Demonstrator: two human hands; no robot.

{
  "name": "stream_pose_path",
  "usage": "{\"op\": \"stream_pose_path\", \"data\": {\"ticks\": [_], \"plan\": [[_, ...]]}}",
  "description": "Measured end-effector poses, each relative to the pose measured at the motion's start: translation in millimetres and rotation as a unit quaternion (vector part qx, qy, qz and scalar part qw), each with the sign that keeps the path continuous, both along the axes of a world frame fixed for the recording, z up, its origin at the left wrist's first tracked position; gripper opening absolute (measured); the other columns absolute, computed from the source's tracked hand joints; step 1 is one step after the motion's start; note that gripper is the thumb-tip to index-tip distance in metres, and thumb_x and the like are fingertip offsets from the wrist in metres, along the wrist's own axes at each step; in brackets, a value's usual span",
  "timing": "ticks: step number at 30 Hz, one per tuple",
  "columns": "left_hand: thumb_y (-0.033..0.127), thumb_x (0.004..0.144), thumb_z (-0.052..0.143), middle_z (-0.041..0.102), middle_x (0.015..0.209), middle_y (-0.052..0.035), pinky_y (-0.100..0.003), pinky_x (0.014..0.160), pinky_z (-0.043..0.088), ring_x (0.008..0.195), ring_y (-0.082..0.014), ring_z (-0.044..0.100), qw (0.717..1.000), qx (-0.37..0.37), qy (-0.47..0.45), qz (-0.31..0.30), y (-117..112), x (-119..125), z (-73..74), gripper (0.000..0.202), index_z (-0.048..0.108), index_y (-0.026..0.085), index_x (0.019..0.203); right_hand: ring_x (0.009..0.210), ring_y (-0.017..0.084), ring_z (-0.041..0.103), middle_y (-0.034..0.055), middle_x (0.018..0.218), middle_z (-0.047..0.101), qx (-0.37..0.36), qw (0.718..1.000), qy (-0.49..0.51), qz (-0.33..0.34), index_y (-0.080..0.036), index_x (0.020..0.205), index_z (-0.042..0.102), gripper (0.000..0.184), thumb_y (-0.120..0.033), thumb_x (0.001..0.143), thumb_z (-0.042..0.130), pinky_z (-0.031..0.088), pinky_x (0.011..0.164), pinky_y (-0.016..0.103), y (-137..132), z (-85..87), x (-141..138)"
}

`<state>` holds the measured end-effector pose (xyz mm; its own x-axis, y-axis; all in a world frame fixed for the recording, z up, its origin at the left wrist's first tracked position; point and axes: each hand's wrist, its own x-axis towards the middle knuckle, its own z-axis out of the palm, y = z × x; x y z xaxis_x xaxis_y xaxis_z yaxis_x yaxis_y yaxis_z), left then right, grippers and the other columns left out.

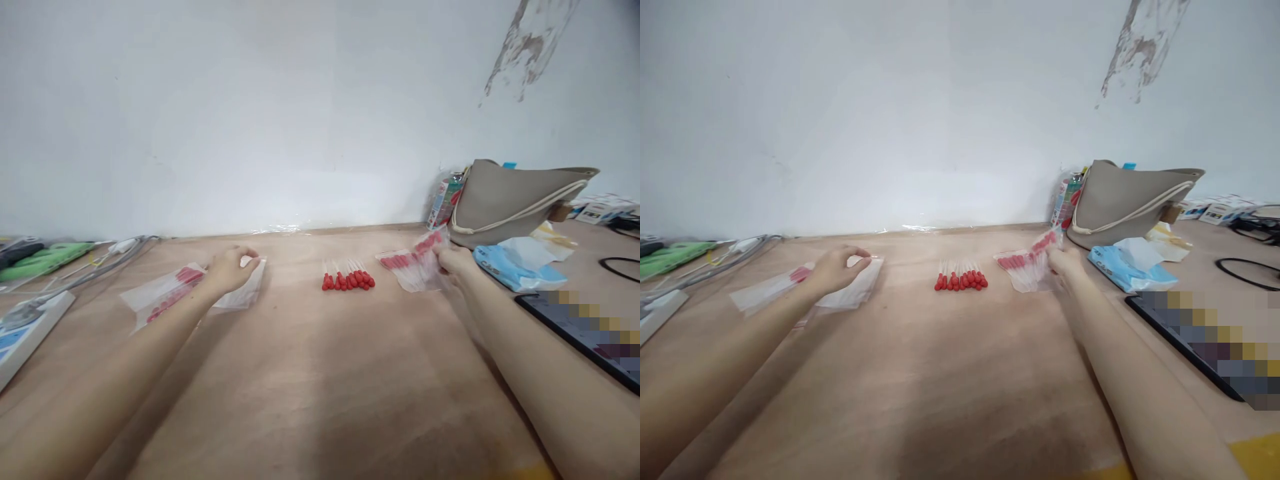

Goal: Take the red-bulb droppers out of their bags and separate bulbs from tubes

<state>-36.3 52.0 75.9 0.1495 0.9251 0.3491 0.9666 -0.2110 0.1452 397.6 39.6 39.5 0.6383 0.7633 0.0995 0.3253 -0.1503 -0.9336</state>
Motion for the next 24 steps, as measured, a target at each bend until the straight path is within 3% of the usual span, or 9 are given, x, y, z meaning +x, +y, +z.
{"op": "stream_pose_path", "data": {"ticks": [2,5,8,10,12,15,18,21,24], "plan": [[0.042,0.078,0.048,0.063,0.104,-0.0051,-0.035,0.089,0.039,0.100,-0.0217,0.055,0.971,-0.101,-0.206,-0.068,-12.6,24.3,9.3,0.031,0.061,0.019,0.095,0.043,0.009,0.049,-0.0029,0.052,0.047,0.041,0.997,0.053,0.027,-0.017,0.064,0.046,0.008,-0.016,0.071,0.050,0.043,0.042,0.022,-3.8,17.2,-21.4],[0.041,0.073,0.059,0.060,0.112,-0.0059,-0.031,0.092,0.038,0.106,-0.0204,0.052,0.900,-0.198,-0.360,-0.149,-32.1,61.1,10.8,0.037,0.059,0.019,0.102,0.053,0.009,0.056,-0.0025,0.060,0.055,0.092,0.983,0.123,0.105,-0.017,0.070,0.050,0.003,-0.016,0.071,0.052,0.049,0.052,0.021,-18.1,38.6,-67.1],[0.043,0.073,0.061,0.056,0.117,-0.0100,-0.032,0.092,0.039,0.108,-0.0207,0.051,0.811,-0.263,-0.489,-0.182,-46.1,88.7,5.3,0.049,0.052,0.019,0.115,0.059,0.010,0.059,-0.0009,0.066,0.060,0.127,0.886,0.324,0.308,-0.015,0.071,0.055,0.011,-0.013,0.063,0.063,0.051,0.060,0.023,-42.5,42.5,-118.8],[0.048,0.076,0.057,0.059,0.109,-0.0121,-0.034,0.086,0.044,0.098,-0.0207,0.057,0.738,-0.320,-0.564,-0.190,-52.2,98.8,0.1,0.051,0.049,0.018,0.116,0.063,0.011,0.060,-0.0003,0.073,0.064,0.112,0.843,0.362,0.382,-0.016,0.077,0.058,0.020,-0.016,0.060,0.069,0.051,0.064,0.025,-59.9,34.1,-148.0],[0.046,0.076,0.058,0.062,0.102,-0.0106,-0.033,0.077,0.048,0.086,-0.0193,0.061,0.688,-0.362,-0.599,-0.193,-56.5,101.1,-7.3,0.048,0.051,0.018,0.114,0.072,0.013,0.062,0.0007,0.081,0.066,0.068,0.814,0.368,0.444,-0.019,0.087,0.059,0.034,-0.019,0.057,0.074,0.051,0.071,0.028,-73.9,21.4,-167.4],[0.034,0.070,0.068,0.063,0.098,-0.0067,-0.028,0.069,0.049,0.079,-0.0171,0.062,0.674,-0.390,-0.601,-0.179,-59.4,90.5,-21.9,0.044,0.054,0.020,0.109,0.076,0.015,0.062,0.0042,0.086,0.066,-0.022,0.804,0.339,0.489,-0.016,0.091,0.060,0.039,-0.026,0.057,0.076,0.051,0.073,0.030,-84.4,5.3,-174.5],[0.034,0.069,0.068,0.064,0.093,-0.0058,-0.024,0.064,0.048,0.076,-0.0156,0.061,0.674,-0.441,-0.556,-0.208,-57.4,70.5,-32.8,0.044,0.056,0.019,0.109,0.073,0.015,0.062,0.0059,0.088,0.065,-0.086,0.814,0.296,0.491,-0.015,0.089,0.060,0.035,-0.034,0.062,0.072,0.053,0.067,0.030,-84.1,-1.2,-162.4],[0.037,0.069,0.068,0.064,0.089,-0.0042,-0.019,0.052,0.043,0.063,-0.0111,0.058,0.707,-0.489,-0.457,-0.227,-53.1,53.6,-33.5,0.045,0.056,0.018,0.109,0.066,0.013,0.062,0.0050,0.078,0.065,-0.120,0.829,0.257,0.482,-0.013,0.084,0.060,0.031,-0.034,0.064,0.070,0.054,0.059,0.026,-81.2,-4.4,-149.5],[0.042,0.069,0.066,0.064,0.083,-0.0022,-0.017,0.046,0.038,0.055,-0.0082,0.053,0.741,-0.506,-0.370,-0.241,-48.9,46.9,-29.5,0.045,0.058,0.018,0.106,0.059,0.011,0.061,0.0035,0.069,0.065,-0.172,0.821,0.238,0.490,-0.012,0.084,0.061,0.028,-0.025,0.062,0.072,0.052,0.053,0.021,-81.5,-10.3,-148.4]]}}
